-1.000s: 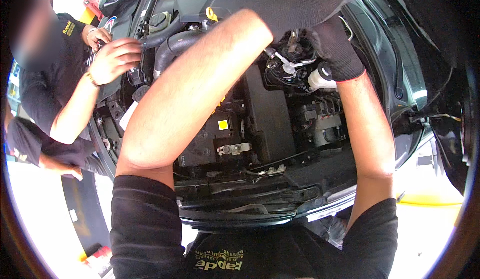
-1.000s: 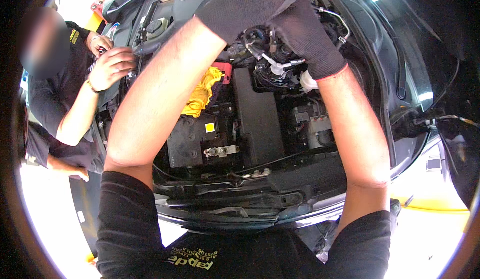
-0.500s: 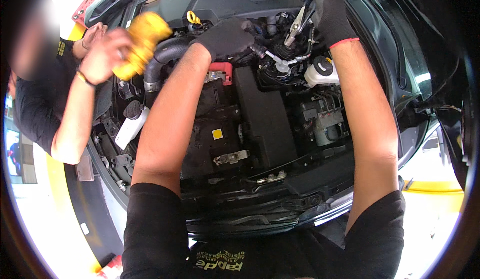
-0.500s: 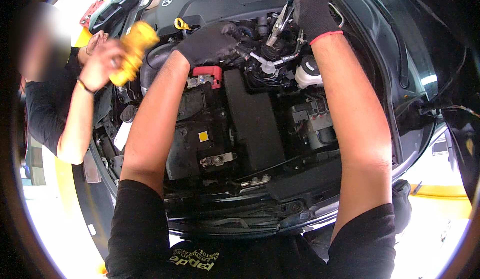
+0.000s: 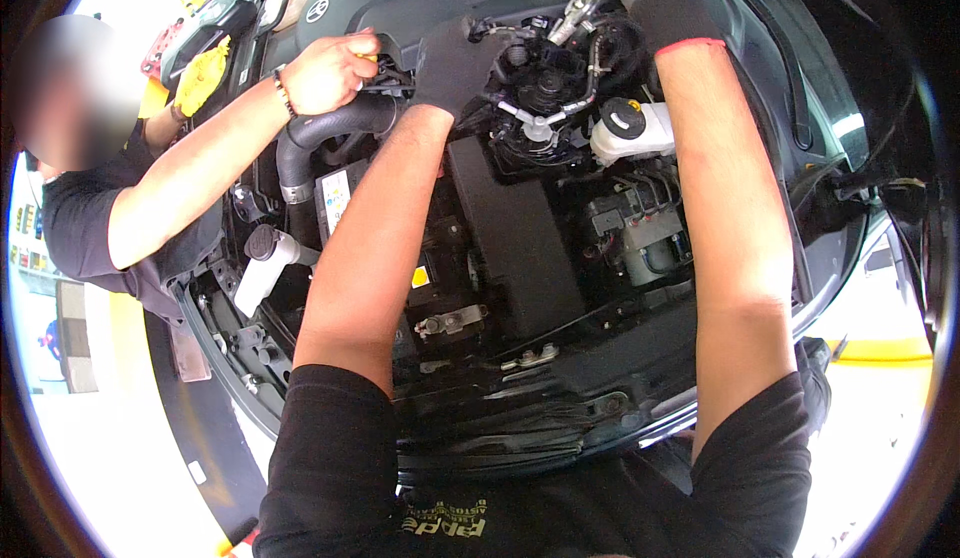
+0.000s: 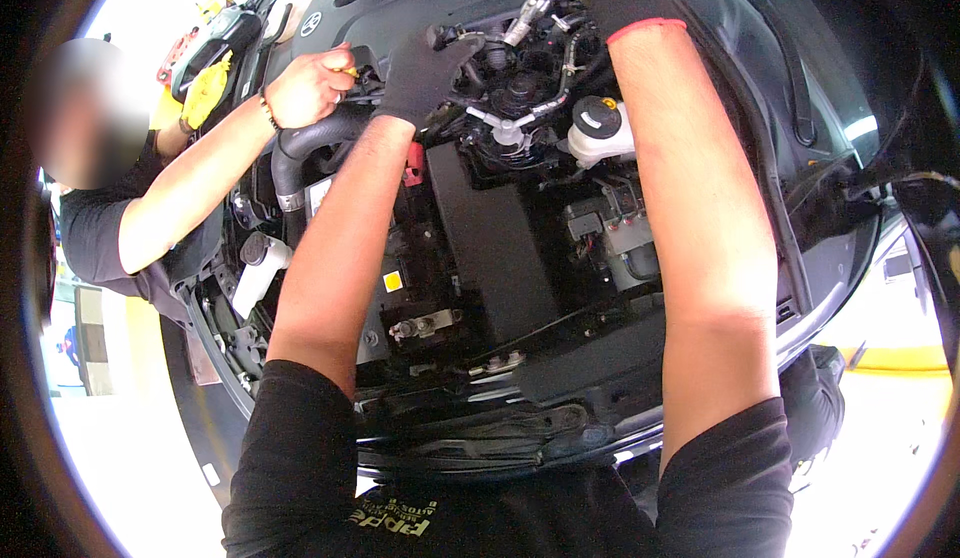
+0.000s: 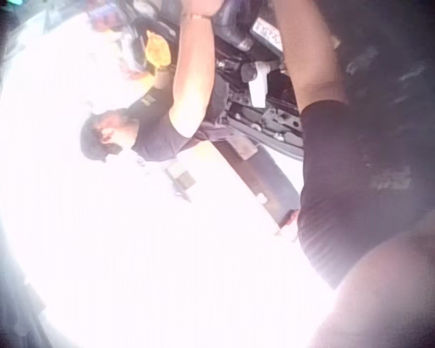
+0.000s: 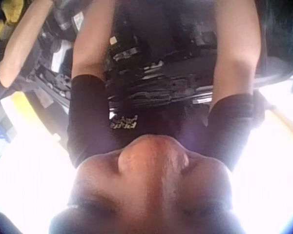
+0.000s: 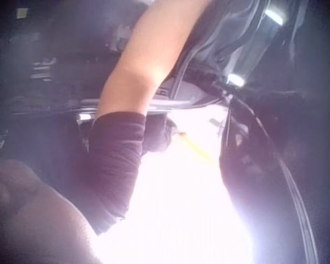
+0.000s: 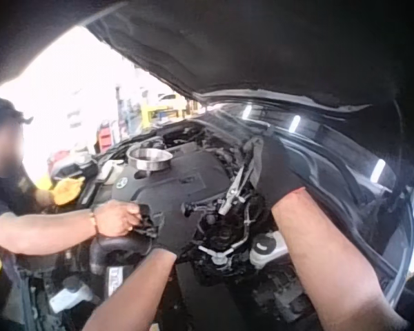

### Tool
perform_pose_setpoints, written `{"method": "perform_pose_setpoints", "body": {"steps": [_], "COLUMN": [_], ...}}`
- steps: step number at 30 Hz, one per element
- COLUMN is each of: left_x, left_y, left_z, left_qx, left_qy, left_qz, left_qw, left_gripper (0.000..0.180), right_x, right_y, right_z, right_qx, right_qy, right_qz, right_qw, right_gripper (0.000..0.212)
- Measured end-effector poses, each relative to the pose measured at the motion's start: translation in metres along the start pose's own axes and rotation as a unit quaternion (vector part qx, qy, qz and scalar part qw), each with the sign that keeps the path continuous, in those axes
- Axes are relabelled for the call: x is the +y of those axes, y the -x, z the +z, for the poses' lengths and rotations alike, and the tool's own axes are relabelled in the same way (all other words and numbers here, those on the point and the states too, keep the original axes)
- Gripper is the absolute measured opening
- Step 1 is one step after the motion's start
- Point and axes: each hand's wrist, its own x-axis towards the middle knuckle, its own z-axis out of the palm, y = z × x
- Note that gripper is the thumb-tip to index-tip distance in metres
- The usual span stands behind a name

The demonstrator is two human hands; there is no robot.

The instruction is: The person removes a black plastic engine component from the engine bay of a car, then carries it to a workbench and wipes it with a cloth. A coworker is visible nearby.

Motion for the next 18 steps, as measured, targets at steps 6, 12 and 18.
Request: {"method": "perform_pose_setpoints", "body": {"steps": [6, 12, 18], "left_x": [0.035, 0.054, 0.043], "left_y": [0.001, -0.012, -0.039], "left_z": [0.022, 0.036, 0.075], "left_qx": [0.039, 0.029, -0.01], "left_qy": [-0.157, -0.168, -0.265], "left_qz": [-0.028, 0.045, 0.105], "left_qw": [0.986, 0.984, 0.958], "left_gripper": [0.037, 0.042, 0.025], "right_x": [-0.008, 0.003, -0.02], "right_y": [-0.004, -0.013, -0.015], "right_z": [-0.008, -0.015, -0.022], "right_qx": [0.015, -0.088, -0.03], "right_qy": [-0.02, -0.041, 0.388], "right_qz": [-0.04, -0.087, -0.35], "right_qw": [0.999, 0.992, 0.852], "right_gripper": [0.027, 0.029, 0.017]}}
